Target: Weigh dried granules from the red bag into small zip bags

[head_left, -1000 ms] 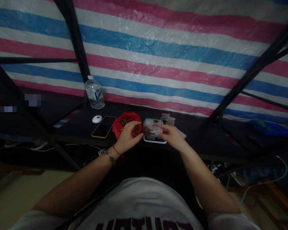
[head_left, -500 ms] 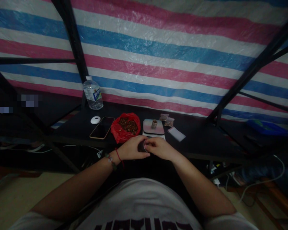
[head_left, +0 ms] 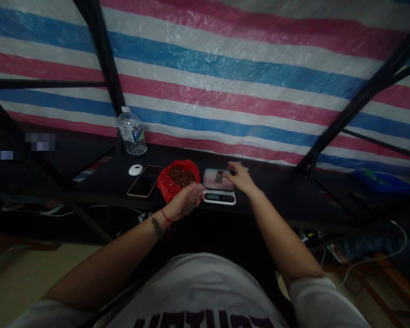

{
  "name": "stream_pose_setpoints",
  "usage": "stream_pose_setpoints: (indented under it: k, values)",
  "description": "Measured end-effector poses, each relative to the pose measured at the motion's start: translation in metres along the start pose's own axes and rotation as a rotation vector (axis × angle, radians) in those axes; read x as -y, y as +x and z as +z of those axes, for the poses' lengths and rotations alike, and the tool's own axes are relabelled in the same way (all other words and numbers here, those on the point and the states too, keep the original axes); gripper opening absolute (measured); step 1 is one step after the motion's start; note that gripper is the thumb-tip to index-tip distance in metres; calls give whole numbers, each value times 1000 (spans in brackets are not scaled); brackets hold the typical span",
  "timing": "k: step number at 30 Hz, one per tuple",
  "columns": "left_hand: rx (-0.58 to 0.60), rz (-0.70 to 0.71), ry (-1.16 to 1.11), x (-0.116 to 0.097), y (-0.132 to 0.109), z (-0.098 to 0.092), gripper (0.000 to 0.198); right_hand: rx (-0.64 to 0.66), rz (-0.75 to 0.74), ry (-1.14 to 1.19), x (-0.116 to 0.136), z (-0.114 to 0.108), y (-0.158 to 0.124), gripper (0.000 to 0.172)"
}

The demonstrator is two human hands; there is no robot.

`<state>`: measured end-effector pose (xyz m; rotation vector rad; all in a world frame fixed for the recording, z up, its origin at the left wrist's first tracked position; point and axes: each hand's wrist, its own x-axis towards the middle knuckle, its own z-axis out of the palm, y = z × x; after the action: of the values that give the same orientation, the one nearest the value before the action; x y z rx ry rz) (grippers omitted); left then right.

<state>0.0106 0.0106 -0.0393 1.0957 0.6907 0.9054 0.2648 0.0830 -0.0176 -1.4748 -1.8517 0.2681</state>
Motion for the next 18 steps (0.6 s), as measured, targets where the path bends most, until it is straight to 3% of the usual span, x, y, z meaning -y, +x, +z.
stream_pose_setpoints:
  k: [5,10,15,18]
  values:
    - [-20,55,14,0,0,-2,48,101,-8,-33,-8,18,15,51]
    - [-33,179,257,1,2,-9,45,134,2,-59,-14,27,18,55]
    - [-94,414,609,-6,0,-15,45,117,46,-29,-14,31,15,34]
    - [-119,485,771,-9,-2,-16,46,44,52,83,-4,29,8,35]
